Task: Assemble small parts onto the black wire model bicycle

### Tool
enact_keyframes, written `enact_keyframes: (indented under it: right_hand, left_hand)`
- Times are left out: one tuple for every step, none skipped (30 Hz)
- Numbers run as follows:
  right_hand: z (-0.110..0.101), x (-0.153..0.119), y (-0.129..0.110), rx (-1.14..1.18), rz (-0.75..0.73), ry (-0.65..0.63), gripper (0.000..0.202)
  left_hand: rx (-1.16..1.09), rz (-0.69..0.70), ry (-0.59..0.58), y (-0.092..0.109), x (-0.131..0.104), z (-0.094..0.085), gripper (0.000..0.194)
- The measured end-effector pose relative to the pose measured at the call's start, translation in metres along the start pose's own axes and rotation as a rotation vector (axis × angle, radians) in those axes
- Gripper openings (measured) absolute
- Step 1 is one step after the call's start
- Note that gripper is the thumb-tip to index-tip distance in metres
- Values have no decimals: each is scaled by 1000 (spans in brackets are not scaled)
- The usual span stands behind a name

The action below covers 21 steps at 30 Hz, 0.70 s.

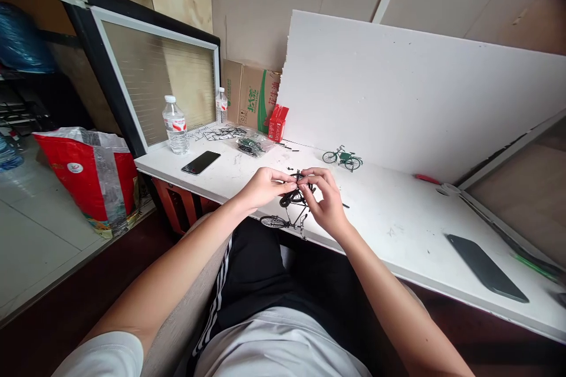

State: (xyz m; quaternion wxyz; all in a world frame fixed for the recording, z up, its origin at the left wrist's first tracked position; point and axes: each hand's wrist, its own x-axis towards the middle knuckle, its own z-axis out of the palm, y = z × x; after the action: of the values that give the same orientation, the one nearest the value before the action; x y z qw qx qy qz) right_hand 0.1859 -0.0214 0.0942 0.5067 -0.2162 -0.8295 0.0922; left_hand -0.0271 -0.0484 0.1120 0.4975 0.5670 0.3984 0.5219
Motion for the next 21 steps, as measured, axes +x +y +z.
enact_keyframes:
  right_hand:
    - [0,0,-1,-2,-3,7,10]
    - [0,0,-2,-3,-2,14,10]
    - [0,0,-4,-5,3,18,10]
    - [0,0,-5,-8,11,22,10]
    - [0,0,-5,-10,19,23,10]
    - [0,0,-6,-11,24,23,11]
    - [0,0,-5,-11,27,22,11]
    - [0,0,-5,-11,27,22,12]
    - [0,0,-4,-10,24,22,12]
    - [1,-1,-3,-10,19,24,11]
    - [1,-1,-2,-11,14,25,11]
    - [1,-1,0,-12,8,28,10]
    - [2,-2,0,-13,3,30,9]
    - [2,-2,1,-13,-1,34,9]
    - [2,-2,2,-13,-2,38,8]
    - [2,-2,2,-14,-2,41,8]
    - [2,-2,2,-14,-1,43,8]
    - [1,-2,2,-13,0,42,8]
    - [0,-1,2,-12,2,37,7]
    - [-1,-1,2,-9,7,29,7]
    - [-2,0,2,-6,14,18,7]
  left_hand:
    - [-6,4,-2,1,-1,1,41]
    - [-11,9,-4,1,-1,1,41]
    - [-14,13,-6,2,-2,2,41]
    - [-14,16,-8,2,-2,2,41]
    - [-15,17,-9,2,-2,2,41]
    - [-17,14,-10,2,-2,2,41]
    - [-20,8,-12,2,-2,1,41]
    - [-24,-1,-14,2,-2,1,42]
    - [-28,-11,-16,1,-2,0,42]
    - [-31,-22,-18,1,-2,-1,43]
    - [-28,-31,-19,0,-2,-1,44]
    - [-22,-36,-21,0,-1,-2,44]
    - [-13,-36,-21,-1,-1,-2,44]
    - [-2,-30,-21,-1,-1,-2,43]
    - [11,-20,-22,-1,0,-2,43]
    - [25,-8,-23,-1,0,-1,43]
    - [38,4,-24,-1,0,-1,43]
    - [52,14,-27,-1,0,-1,43]
    - [63,20,-30,-1,-1,-1,43]
    - [71,22,-35,0,-1,-1,42]
    - [76,21,-39,0,-1,-1,42]
